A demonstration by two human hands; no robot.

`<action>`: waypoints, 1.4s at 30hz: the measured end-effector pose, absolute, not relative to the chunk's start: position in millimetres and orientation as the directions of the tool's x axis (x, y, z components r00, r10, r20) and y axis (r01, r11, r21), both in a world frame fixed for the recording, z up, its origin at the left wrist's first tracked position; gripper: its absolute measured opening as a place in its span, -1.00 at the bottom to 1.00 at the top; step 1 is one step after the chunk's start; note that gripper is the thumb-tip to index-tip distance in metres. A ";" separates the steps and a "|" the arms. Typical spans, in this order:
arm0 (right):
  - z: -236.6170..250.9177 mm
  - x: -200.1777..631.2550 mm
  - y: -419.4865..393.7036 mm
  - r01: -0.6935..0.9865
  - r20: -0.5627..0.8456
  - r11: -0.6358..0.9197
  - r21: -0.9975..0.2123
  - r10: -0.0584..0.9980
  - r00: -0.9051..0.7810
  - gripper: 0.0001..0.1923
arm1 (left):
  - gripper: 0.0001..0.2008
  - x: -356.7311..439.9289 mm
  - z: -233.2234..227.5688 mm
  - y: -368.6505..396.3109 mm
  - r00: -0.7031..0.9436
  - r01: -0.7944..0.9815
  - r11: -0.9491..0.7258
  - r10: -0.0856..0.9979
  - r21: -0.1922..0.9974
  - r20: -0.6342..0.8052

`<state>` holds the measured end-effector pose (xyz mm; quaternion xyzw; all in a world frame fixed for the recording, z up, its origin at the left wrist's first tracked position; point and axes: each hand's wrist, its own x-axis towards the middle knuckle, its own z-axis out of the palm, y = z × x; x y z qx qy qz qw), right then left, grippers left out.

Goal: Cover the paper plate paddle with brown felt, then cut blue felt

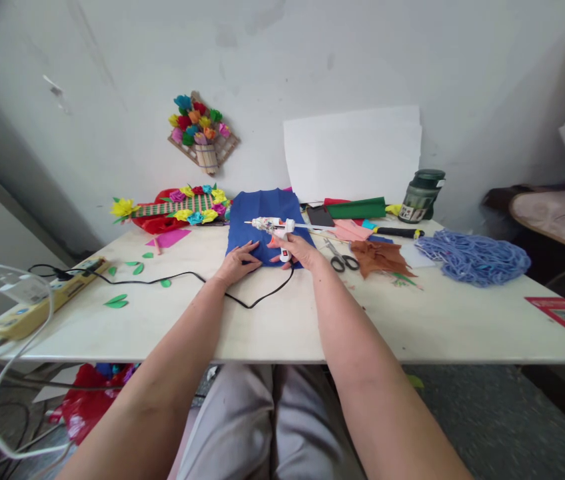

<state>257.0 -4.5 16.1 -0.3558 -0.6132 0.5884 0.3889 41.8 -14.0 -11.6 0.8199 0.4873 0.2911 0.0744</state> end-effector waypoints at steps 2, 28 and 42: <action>14.1 258.4 -3.0 -0.040 0.051 0.037 -0.999 0.880 -0.472 -0.49 | -0.89 43.2 -10.8 -14.4 0.341 0.755 -0.506 0.846 0.417 0.409; 21.8 250.3 -5.0 -0.301 0.180 0.064 -0.952 0.910 -0.374 -0.61 | -0.54 50.8 -11.3 -18.2 0.375 0.823 -0.513 0.814 0.246 0.444; 22.1 244.8 -0.6 -0.320 0.240 0.163 -0.933 0.947 -0.216 -0.74 | -0.81 48.6 -14.6 -9.4 0.262 0.716 -0.543 0.792 0.439 0.552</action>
